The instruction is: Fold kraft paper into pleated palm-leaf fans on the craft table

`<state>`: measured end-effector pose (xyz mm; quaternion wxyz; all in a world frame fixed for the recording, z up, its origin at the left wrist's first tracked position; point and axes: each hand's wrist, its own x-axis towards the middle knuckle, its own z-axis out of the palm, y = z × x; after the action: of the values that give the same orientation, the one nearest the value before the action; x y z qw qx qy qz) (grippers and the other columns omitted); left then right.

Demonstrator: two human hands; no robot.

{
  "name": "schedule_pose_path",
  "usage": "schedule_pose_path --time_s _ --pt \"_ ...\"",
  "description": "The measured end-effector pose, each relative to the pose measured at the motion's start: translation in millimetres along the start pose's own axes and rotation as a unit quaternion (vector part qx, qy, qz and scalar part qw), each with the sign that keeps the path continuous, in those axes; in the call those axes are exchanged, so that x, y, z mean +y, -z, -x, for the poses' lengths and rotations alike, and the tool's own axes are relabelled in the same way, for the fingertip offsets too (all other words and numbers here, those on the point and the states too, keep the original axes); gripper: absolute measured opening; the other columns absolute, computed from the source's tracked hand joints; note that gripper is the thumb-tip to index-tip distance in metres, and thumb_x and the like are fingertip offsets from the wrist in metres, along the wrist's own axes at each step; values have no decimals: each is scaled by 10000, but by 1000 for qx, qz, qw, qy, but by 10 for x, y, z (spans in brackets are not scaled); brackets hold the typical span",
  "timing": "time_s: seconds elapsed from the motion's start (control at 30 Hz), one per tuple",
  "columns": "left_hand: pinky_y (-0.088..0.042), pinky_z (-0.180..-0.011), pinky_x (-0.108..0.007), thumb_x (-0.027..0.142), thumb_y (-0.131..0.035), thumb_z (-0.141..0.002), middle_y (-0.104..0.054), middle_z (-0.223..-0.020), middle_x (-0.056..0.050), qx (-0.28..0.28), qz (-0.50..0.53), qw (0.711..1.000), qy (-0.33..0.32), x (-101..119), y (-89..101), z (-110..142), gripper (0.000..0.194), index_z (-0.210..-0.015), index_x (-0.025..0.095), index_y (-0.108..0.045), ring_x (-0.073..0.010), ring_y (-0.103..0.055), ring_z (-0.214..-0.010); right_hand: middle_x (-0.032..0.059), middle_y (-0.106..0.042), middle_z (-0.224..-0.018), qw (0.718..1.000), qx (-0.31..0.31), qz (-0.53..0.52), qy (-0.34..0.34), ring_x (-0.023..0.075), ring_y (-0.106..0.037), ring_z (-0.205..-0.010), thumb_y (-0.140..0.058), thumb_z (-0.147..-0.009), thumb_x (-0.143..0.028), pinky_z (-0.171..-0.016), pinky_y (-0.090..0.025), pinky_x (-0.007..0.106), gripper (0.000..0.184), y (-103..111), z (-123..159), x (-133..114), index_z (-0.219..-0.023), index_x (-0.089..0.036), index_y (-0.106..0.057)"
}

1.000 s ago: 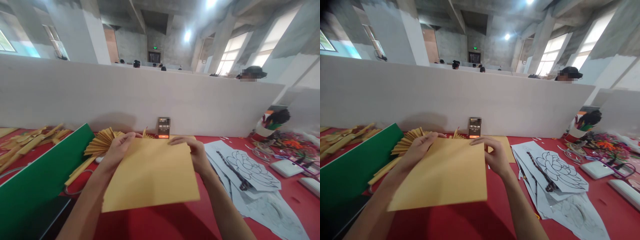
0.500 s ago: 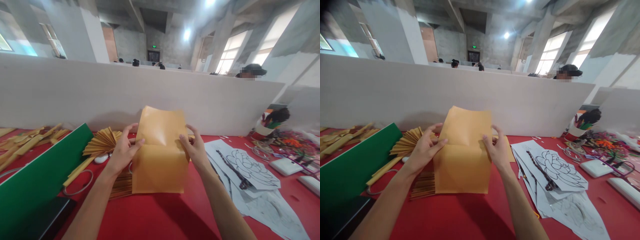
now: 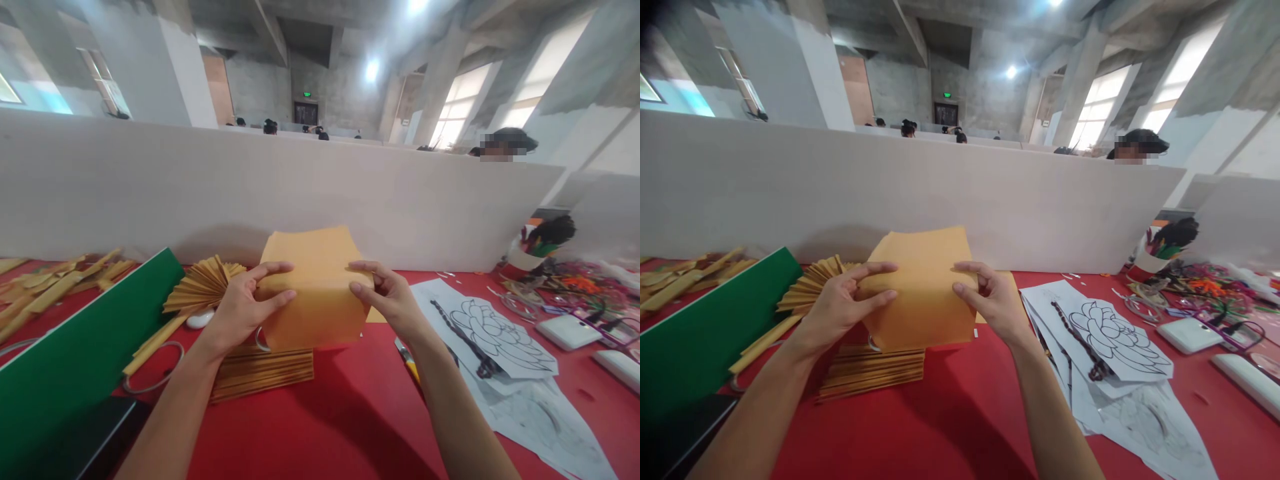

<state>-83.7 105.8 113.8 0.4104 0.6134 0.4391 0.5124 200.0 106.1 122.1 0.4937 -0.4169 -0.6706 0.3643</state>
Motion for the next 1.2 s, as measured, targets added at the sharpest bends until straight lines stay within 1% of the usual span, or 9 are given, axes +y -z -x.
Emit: schedule_pose_path --time_s 0.17,0.37,0.43,0.5,0.6,0.67,0.73,0.9,1.2 --pt "-610 -769 -309 482 -874 -747 -775 -1121 -51 86 -42 994 -47 -11 28 -30 417 -1073 241 -775 -251 -726 -971 16 -734 -833 1000 -1 -31 -3 193 -679 -790 -762 -888 -439 -712 -541 321 297 -3 -18 46 -1129 -266 -753" --pt "-536 -738 -309 460 -795 -852 -711 -918 -11 143 -166 966 -135 -39 95 -52 227 -985 276 -803 -205 -659 -844 35 -684 -884 985 90 108 102 199 -632 -841 -731 -910 -338 -802 -526 358 96 -55 -11 -48 -913 -268 -797" --pt "-536 -810 -352 441 -768 -883 -660 -961 -26 164 -223 946 -170 -33 141 -55 181 -978 294 -813 -217 -637 -884 44 -666 -977 978 95 125 136 214 -629 -939 -724 -916 -312 -875 -520 384 75 -76 -2 -100 -899 -277 -788" --pt "-504 -970 -440 425 -755 -896 -627 -1082 -53 176 -289 919 -204 -5 183 -49 146 -947 304 -818 -260 -617 -1031 47 -671 -1038 979 80 105 156 223 -639 -1014 -702 -936 -291 -934 -513 402 73 -105 12 -152 -905 -272 -765" --pt "-380 -1132 -543 386 -727 -920 -630 -1273 -62 132 -360 889 -250 95 153 2 108 -945 303 -792 -316 -550 -1248 44 -714 -1004 983 47 74 161 214 -668 -978 -660 -973 -266 -908 -527 393 93 -183 45 -223 -917 -256 -734" --pt "-392 -1127 -525 350 -709 -942 -681 -1282 -44 76 -352 893 -270 188 36 65 116 -1038 308 -758 -301 -577 -1244 32 -736 -949 983 34 72 163 202 -677 -910 -662 -976 -254 -852 -537 372 83 -257 77 -260 -928 -254 -730" --pt "-446 -1067 -467 326 -680 -974 -742 -1174 -18 43 -332 902 -274 277 -133 135 126 -1086 315 -735 -267 -635 -1155 18 -749 -921 983 22 73 166 190 -680 -867 -679 -967 -243 -809 -540 351 65 -334 113 -284 -936 -257 -735" --pt "-478 -1008 -405 291 -639 -1006 -758 -1020 -1 45 -277 918 -280 386 -439 243 61 -1004 283 -699 -222 -673 -1008 11 -764 -908 986 25 50 160 182 -686 -828 -709 -946 -244 -783 -541 342 32 -449 165 -290 -943 -255 -739" --pt "-499 -965 -415 297 -600 -1007 -759 -977 -17 42 -286 915 -282 371 -396 212 101 -966 272 -688 -235 -669 -962 13 -765 -887 984 39 55 164 174 -687 -801 -658 -979 -258 -759 -558 329 94 -492 181 -333 -940 -253 -743"
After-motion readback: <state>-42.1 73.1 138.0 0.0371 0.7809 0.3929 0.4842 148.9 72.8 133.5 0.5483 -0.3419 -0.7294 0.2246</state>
